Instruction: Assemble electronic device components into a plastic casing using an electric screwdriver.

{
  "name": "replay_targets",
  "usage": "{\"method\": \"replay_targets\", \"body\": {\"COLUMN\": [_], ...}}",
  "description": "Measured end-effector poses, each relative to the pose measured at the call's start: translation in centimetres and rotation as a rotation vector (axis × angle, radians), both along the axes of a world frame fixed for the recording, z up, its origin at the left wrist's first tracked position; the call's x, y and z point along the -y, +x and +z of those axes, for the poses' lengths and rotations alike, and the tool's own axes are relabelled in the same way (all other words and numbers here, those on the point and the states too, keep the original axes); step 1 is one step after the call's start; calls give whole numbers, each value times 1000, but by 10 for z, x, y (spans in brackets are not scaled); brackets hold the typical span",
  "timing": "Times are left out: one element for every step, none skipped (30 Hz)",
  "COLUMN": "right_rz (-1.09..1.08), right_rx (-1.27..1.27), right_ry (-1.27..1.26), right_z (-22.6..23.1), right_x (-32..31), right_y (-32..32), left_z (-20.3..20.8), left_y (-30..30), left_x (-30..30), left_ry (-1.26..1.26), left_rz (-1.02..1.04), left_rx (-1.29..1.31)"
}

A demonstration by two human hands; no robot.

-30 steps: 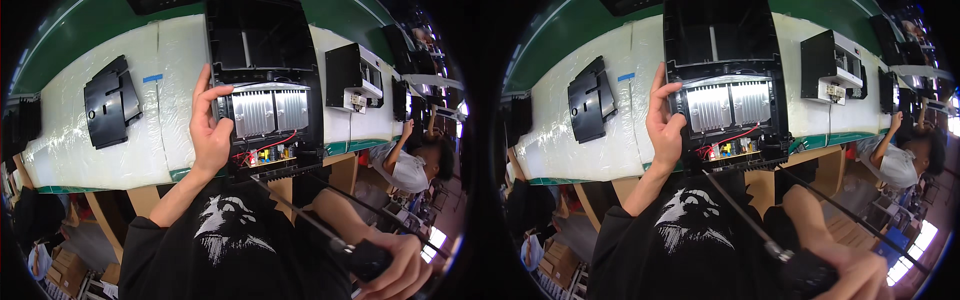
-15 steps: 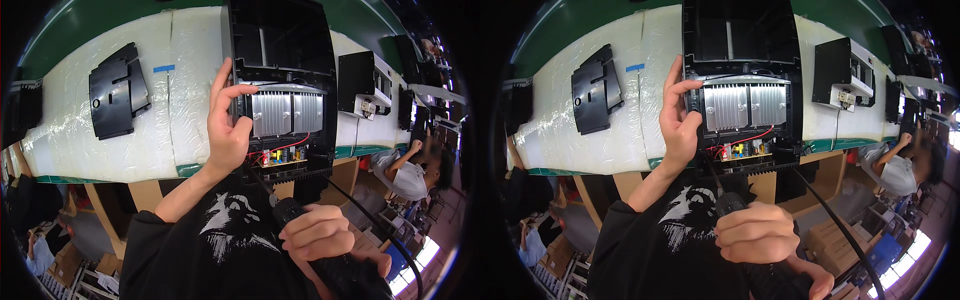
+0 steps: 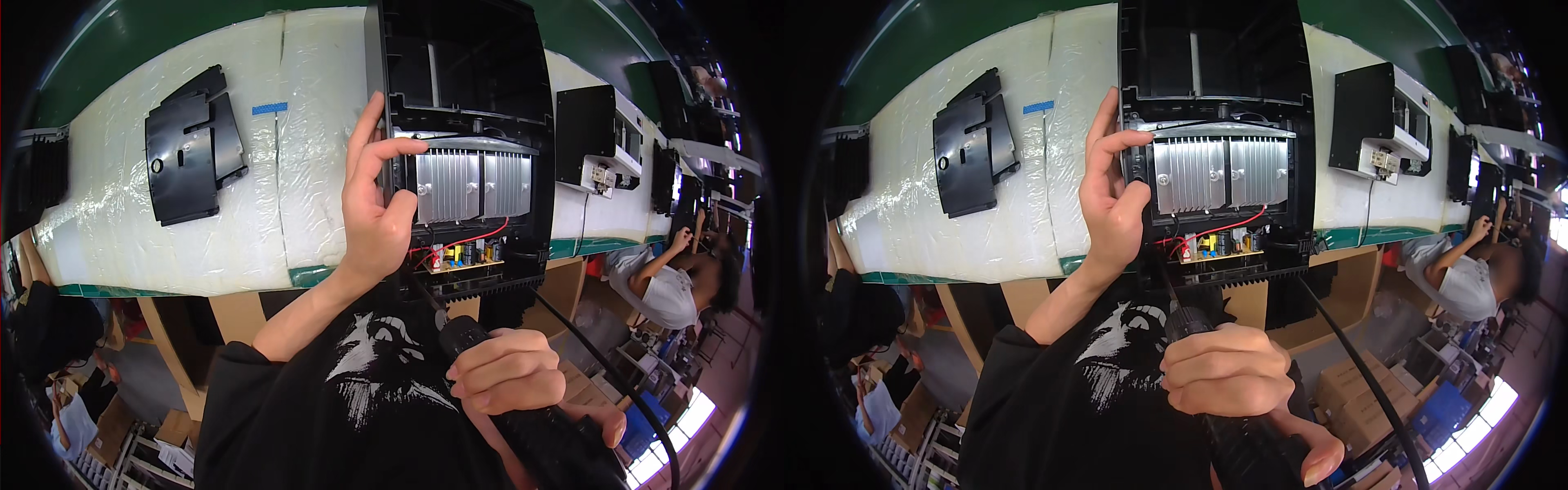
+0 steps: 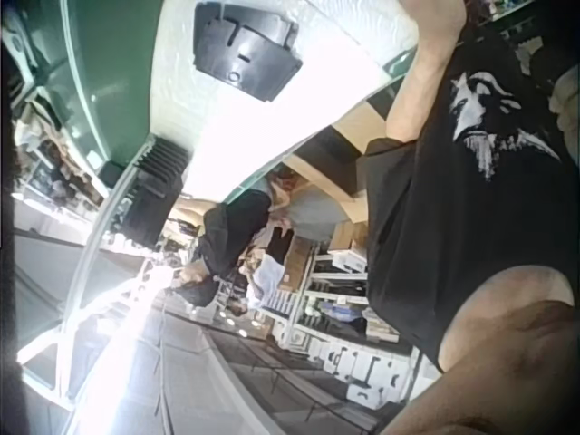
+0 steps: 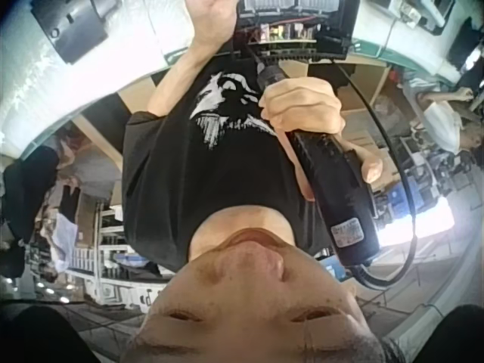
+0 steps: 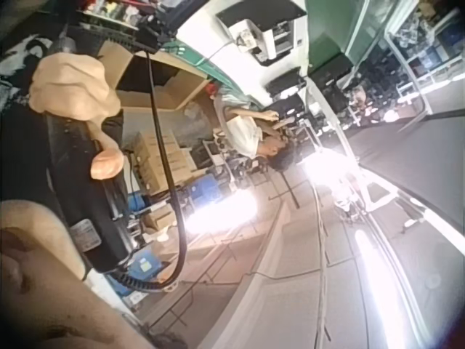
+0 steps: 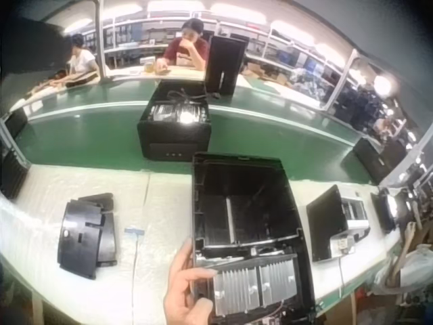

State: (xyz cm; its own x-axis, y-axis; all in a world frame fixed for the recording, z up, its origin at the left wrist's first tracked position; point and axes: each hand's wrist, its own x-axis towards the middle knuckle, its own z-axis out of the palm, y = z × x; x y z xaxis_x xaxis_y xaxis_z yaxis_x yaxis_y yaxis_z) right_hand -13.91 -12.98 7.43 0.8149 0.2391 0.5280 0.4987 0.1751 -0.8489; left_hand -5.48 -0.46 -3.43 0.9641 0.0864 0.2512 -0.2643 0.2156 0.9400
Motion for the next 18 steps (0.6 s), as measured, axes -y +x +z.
{"method": "replay_targets", "body": {"right_rz": [-1, -30, -57, -57, -62, -65, -64, -32, 4, 39, 74, 105, 103, 8, -84, -81, -18, 45], "right_rx": [1, 61, 119, 118, 71, 23, 23, 5, -12, -29, -46, -63, -63, 31, 124, 123, 82, 41], "right_ry": [1, 43, 85, 84, 92, 101, 102, 102, 99, 96, 93, 90, 88, 91, 98, 101, 106, 107], "right_z": [-1, -2, -3, -3, -1, -1, -1, -1, 0, 1, 1, 1, -1, -4, -6, -8, -9, -9], "right_x": [-2, -4, -6, -6, -7, -7, -7, -6, -5, -4, -4, -3, -6, -11, -15, -14, -13, -12], "right_y": [1, 3, 4, 4, 3, 2, 3, 3, 5, 6, 7, 8, 7, 4, 3, 3, 4, 4], "left_z": [1, 2, 1, 2, 3, 3, 3, 3, 3, 3, 3, 3, 3, 3, 4, 4, 4, 5], "left_y": [0, 0, 0, 0, 0, 0, 0, -1, -1, -1, -1, -1, 0, 1, 1, 1, 0, -1], "left_x": [1, 1, 1, 2, 3, 3, 3, 2, 2, 1, 0, 1, 1, 3, 3, 4, 5, 5], "left_ry": [1, 1, 0, -1, -25, -48, -47, -38, -32, -33, -29, -26, -28, -35, -38, -35, -80, -127], "left_rz": [-1, -1, 1, 1, 13, 26, 28, 29, 32, 35, 38, 35, 34, 29, 27, 30, 29, 27], "left_rx": [1, 2, 1, 0, -8, -16, -17, -14, -10, -10, -9, -7, -8, 16, 38, 36, 33, 30]}}
